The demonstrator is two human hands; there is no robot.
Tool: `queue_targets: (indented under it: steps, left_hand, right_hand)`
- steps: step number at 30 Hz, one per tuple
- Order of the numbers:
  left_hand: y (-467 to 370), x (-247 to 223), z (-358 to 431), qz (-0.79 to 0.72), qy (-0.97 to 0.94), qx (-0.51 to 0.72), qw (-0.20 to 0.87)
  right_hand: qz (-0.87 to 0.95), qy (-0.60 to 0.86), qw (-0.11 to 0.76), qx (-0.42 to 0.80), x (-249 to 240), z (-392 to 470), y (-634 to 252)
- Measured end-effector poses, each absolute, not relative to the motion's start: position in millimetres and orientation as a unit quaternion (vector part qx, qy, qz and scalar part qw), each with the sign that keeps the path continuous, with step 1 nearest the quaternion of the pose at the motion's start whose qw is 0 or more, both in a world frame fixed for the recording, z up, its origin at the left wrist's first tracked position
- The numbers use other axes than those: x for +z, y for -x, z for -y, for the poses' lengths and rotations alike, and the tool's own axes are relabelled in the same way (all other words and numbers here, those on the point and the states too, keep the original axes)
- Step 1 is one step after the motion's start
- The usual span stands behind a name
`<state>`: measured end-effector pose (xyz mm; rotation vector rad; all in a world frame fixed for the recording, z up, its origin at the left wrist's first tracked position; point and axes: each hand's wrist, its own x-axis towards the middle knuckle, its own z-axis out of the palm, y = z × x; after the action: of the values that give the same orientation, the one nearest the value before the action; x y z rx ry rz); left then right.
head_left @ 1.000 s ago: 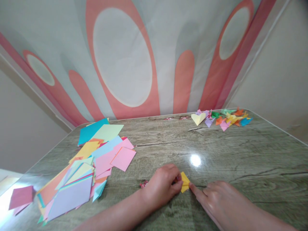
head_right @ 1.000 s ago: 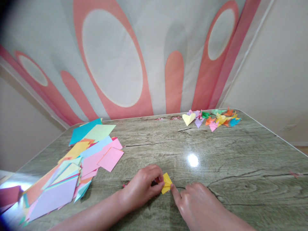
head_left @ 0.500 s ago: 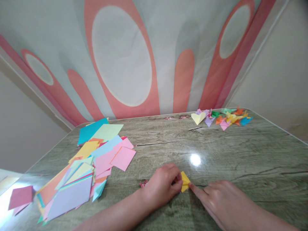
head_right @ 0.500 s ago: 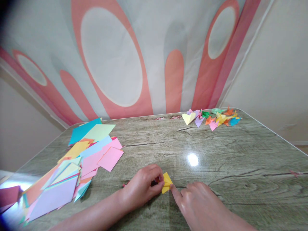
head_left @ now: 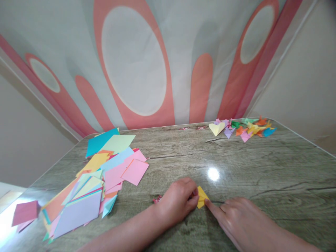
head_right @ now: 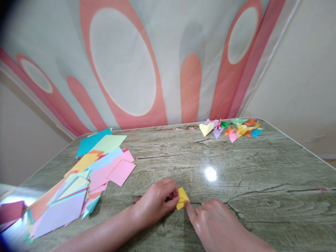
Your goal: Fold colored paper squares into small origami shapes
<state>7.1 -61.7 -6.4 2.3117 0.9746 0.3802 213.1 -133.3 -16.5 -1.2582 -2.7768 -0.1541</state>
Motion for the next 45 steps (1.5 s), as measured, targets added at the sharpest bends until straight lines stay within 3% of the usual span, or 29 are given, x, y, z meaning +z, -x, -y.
queue_targets:
  steps: [9, 23, 29, 45]
  left_hand:
    - [-2.3, 3.0, 60.9, -0.325, -0.881, 0.144, 0.311]
    - [2.1, 4.8, 66.0, -0.190, -0.966, 0.116, 0.135]
    - [-5.7, -4.9, 80.4, -0.227, -0.962, 0.117, 0.098]
    - [9.4, -1.1, 68.3, -0.201, -0.935, 0.146, 0.252]
  right_hand:
    - [0.905, 0.420, 0.043, -0.049, -13.9, 132.6, -210.9]
    - [0.909, 0.411, 0.055, -0.045, -13.3, 129.1, -212.5]
    - [0.910, 0.405, 0.067, -0.065, -18.4, 131.0, -215.2]
    - [0.914, 0.399, 0.056, -0.042, -17.8, 128.4, -215.7]
